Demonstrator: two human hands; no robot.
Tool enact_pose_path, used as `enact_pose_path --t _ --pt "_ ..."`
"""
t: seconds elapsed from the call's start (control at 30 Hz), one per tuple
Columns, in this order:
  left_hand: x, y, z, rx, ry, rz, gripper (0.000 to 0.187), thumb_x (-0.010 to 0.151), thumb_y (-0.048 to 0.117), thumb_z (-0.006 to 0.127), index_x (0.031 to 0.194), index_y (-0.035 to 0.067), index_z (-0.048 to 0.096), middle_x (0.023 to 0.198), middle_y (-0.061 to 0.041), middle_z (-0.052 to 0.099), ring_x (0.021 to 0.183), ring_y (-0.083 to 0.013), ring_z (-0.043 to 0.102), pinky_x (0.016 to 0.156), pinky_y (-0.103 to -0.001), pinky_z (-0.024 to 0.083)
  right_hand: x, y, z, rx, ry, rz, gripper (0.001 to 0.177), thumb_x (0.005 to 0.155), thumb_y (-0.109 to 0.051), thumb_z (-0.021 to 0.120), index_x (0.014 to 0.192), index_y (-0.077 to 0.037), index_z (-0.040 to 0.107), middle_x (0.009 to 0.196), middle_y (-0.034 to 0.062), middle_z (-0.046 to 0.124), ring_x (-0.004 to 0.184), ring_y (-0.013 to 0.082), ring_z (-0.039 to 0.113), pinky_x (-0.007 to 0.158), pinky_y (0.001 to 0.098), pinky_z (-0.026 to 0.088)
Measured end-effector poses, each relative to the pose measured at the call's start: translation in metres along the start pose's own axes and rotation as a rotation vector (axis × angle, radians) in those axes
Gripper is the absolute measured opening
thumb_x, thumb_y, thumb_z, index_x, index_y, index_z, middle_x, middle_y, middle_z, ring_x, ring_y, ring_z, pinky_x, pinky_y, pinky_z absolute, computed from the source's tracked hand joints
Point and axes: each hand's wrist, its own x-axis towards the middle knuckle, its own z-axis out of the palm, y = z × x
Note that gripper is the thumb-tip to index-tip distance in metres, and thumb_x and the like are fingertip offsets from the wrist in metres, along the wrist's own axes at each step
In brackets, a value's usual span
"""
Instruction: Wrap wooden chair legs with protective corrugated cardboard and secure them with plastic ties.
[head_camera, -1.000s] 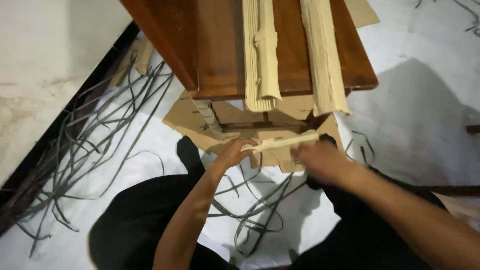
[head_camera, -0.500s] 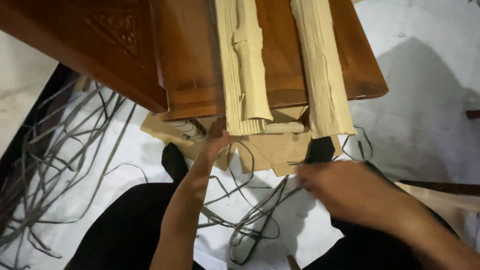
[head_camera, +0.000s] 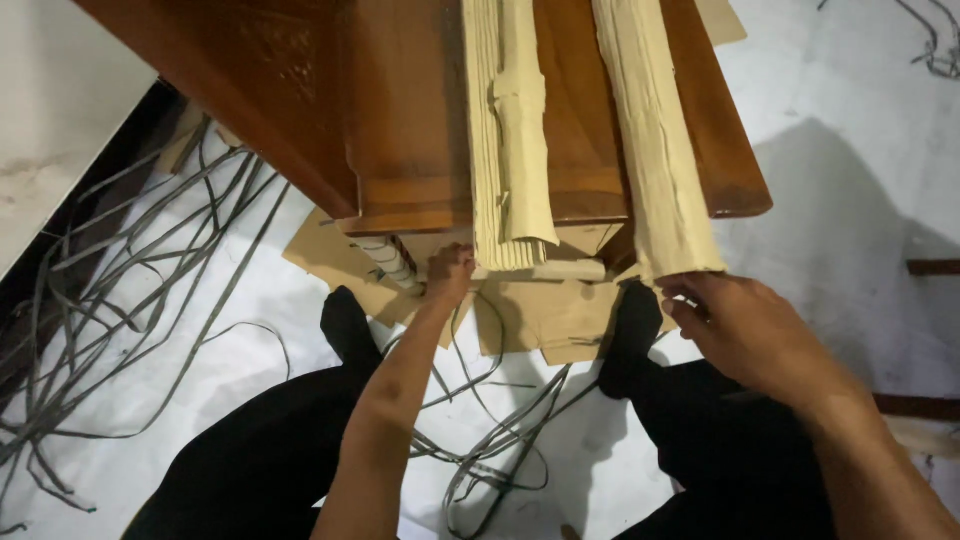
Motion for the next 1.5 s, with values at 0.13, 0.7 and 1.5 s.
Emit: enact_pose_path --t 0.13,0.7,1.5 --pt "0.005 0.015 0.004 -0.111 0.204 0.06 0.015 0.082 -0.002 0.062 0.096 0.001 0.067 0.087 -0.016 0.067 0.069 -0.0306 0.06 0.063 -0.042 0.05 0.01 -0.004 -0.01 0.133 0.07 0.05 0.029 0.096 -0.025 0.062 0.117 -0.01 0.074 0.094 0.0089 0.081 0.076 0.0273 0.076 0.072 0.042 0.058" --pt "0.005 0.024 -0.009 -0.248 -0.107 -0.131 0.027 0.099 0.019 0.06 0.121 0.004 0.066 0.118 -0.017 0.068 0.098 -0.0308 0.065 0.083 -0.043 0.054 0.039 -0.025 -0.024 0.47 0.119 0.11 0.044 0.099 -0.041 0.065 0.103 0.0 0.079 0.071 0.0158 0.076 0.06 0.0238 0.068 0.056 0.0346 0.051" --pt "0.02 -0.066 0.081 -0.311 -0.379 0.125 0.06 0.084 0.026 0.077 0.139 0.008 0.061 0.143 -0.022 0.057 0.133 -0.0435 0.054 0.114 -0.05 0.047 0.046 -0.021 0.004 0.583 -0.021 -0.126 0.033 0.094 -0.017 0.055 0.09 0.0 0.083 0.062 0.0258 0.076 0.061 0.0383 0.07 0.075 0.0433 0.052"
